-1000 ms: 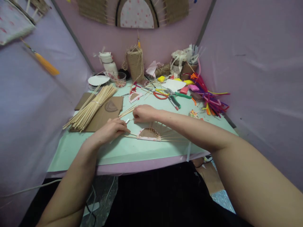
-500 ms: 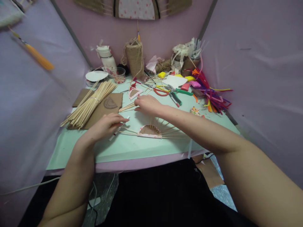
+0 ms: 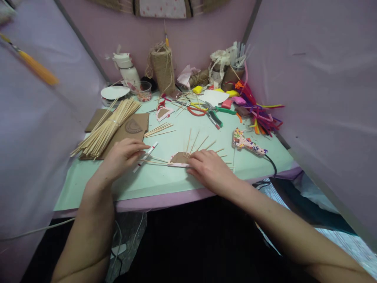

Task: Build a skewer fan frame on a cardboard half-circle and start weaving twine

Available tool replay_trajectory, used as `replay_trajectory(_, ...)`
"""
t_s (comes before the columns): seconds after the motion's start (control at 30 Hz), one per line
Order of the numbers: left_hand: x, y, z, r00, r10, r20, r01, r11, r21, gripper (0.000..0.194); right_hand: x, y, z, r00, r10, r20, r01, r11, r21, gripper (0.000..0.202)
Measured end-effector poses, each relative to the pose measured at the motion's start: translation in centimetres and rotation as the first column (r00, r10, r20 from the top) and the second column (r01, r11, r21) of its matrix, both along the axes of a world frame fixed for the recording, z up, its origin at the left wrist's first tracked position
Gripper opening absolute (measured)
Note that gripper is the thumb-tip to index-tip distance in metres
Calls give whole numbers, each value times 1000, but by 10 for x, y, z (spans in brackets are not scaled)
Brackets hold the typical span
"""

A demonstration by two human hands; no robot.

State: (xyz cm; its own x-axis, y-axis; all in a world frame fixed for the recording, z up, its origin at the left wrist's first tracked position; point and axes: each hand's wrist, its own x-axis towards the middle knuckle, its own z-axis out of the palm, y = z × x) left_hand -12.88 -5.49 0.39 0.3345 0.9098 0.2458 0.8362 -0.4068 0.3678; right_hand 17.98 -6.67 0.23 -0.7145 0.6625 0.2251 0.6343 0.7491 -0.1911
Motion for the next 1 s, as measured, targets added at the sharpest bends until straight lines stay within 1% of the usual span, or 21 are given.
replay_trajectory(0.07, 12, -10, -3, 999, -38, -24, 39, 998, 41, 26, -1, -10, -14, 999, -20, -33, 20, 1000, 6, 23)
replay_trajectory(0.13, 24, -19, -9, 997, -67, -42, 71, 992, 101, 26, -6, -16, -25, 996, -43, -73, 46, 999, 30, 25)
replay_trajectory(0.2, 35, -27, -16, 994, -92, -63, 102, 980, 168, 24, -11, -20, -32, 992, -52, -113, 58, 997, 50, 27)
replay_trajectory(0.3, 46, -35, -26, 987, -127, -100, 148, 958, 246, 21, -19, -23, -38, 988, -36, -152, 45, 998, 53, 29)
replay_trajectory(0.4, 50, -39, -33, 981, -151, -124, 182, 938, 294, 18, -25, -25, -41, 988, -31, -152, 38, 998, 46, 30)
replay_trajectory(0.53, 50, -40, -36, 979, -156, -132, 192, 924, 332, 18, -30, -26, -41, 990, -44, -136, 50, 998, 44, 31)
replay_trajectory(0.77, 51, -39, -39, 977, -141, -159, 185, 933, 308, 21, -38, -24, -40, 991, -83, -106, 89, 995, 54, 33)
replay_trajectory(1.0, 52, -39, -39, 975, -143, -168, 187, 941, 282, 22, -40, -24, -41, 991, -91, -99, 98, 993, 61, 33)
